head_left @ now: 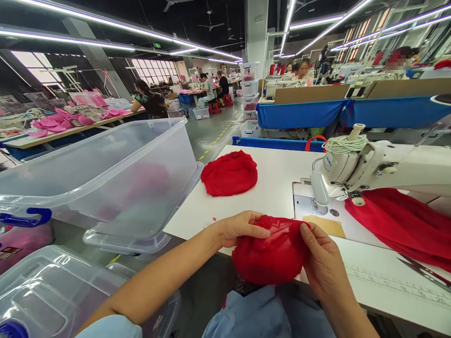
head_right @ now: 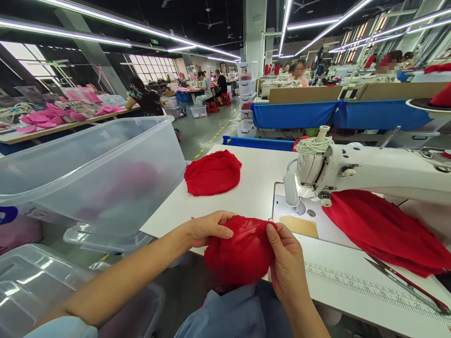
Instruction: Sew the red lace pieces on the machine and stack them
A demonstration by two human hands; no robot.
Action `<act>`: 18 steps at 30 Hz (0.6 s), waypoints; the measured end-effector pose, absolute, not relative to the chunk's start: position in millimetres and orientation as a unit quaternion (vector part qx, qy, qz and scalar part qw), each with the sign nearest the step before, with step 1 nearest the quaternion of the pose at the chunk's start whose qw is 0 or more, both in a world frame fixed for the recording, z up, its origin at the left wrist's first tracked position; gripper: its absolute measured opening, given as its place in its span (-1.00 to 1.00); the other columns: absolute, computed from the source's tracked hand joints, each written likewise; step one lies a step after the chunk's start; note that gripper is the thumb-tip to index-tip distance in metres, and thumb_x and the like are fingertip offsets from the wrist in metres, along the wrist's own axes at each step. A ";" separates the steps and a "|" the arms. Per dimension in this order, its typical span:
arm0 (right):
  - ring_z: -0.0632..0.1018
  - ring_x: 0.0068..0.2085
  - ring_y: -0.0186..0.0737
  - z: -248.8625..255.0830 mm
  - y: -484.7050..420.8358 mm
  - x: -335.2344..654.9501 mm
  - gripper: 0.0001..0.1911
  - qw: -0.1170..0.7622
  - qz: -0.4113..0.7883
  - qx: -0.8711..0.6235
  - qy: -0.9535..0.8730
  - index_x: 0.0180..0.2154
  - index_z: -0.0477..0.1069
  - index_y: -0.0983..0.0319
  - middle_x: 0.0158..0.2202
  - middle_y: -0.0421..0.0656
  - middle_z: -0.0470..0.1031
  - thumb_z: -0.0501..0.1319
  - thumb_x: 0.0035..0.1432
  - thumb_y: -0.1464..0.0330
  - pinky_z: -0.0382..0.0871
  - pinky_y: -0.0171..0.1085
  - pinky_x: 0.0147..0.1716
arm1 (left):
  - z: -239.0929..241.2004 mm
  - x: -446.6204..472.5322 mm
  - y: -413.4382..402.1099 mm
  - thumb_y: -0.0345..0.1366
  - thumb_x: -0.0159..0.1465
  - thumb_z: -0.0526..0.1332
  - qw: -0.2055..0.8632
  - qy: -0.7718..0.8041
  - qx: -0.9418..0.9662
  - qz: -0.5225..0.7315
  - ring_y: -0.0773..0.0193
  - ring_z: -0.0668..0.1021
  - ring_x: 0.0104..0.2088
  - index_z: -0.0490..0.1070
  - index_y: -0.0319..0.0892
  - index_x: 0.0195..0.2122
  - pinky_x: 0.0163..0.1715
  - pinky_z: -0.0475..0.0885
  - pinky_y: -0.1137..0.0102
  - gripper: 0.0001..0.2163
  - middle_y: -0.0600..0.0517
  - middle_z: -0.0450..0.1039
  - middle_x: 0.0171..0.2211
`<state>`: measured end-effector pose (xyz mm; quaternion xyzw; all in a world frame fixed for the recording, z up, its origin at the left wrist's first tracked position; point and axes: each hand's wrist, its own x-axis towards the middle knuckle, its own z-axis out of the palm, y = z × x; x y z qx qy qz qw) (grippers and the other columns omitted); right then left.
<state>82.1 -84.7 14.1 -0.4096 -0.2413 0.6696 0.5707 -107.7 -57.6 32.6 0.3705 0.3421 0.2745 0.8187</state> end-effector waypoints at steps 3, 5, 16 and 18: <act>0.48 -0.48 -0.27 14.7 -83.1 81.6 -0.58 0.580 0.654 -0.416 -0.249 -0.50 0.49 0.19 -0.51 -0.23 0.51 0.56 -0.33 0.10 0.46 -0.31 -0.47 | 27.3 -104.2 -64.0 -0.19 -0.20 0.57 0.831 0.364 0.355 0.226 0.33 0.58 -0.40 0.55 -0.26 -0.27 -0.34 0.47 0.47 -0.53 0.03 0.59 -0.36; 0.48 -0.49 -0.27 14.5 -82.2 81.2 -0.59 0.586 0.646 -0.417 -0.256 -0.50 0.48 0.19 -0.53 -0.24 0.49 0.54 -0.29 0.09 0.46 -0.29 -0.47 | 25.9 -101.0 -67.8 -0.19 -0.20 0.56 0.827 0.377 0.352 0.224 0.34 0.57 -0.41 0.57 -0.24 -0.30 -0.36 0.46 0.48 -0.56 0.05 0.59 -0.37; 0.47 -0.52 -0.31 11.5 -72.7 75.5 -0.53 0.617 0.623 -0.417 -0.240 -0.50 0.41 0.18 -0.55 -0.30 0.47 0.55 -0.34 0.08 0.48 -0.28 -0.46 | 21.8 -83.5 -94.3 -0.06 -0.03 0.48 0.775 0.381 0.402 0.304 0.36 0.51 -0.37 0.56 -0.21 -0.25 -0.26 0.40 0.46 -0.60 0.06 0.54 -0.35; 0.46 -0.54 -0.32 9.5 -72.3 78.4 -0.53 0.620 0.616 -0.423 -0.239 -0.50 0.40 0.19 -0.57 -0.30 0.45 0.55 -0.34 0.08 0.47 -0.29 -0.48 | 15.3 -78.9 -97.3 -0.06 -0.09 0.50 0.777 0.387 0.385 0.314 0.37 0.49 -0.42 0.56 -0.23 -0.30 -0.31 0.40 0.46 -0.59 0.06 0.52 -0.40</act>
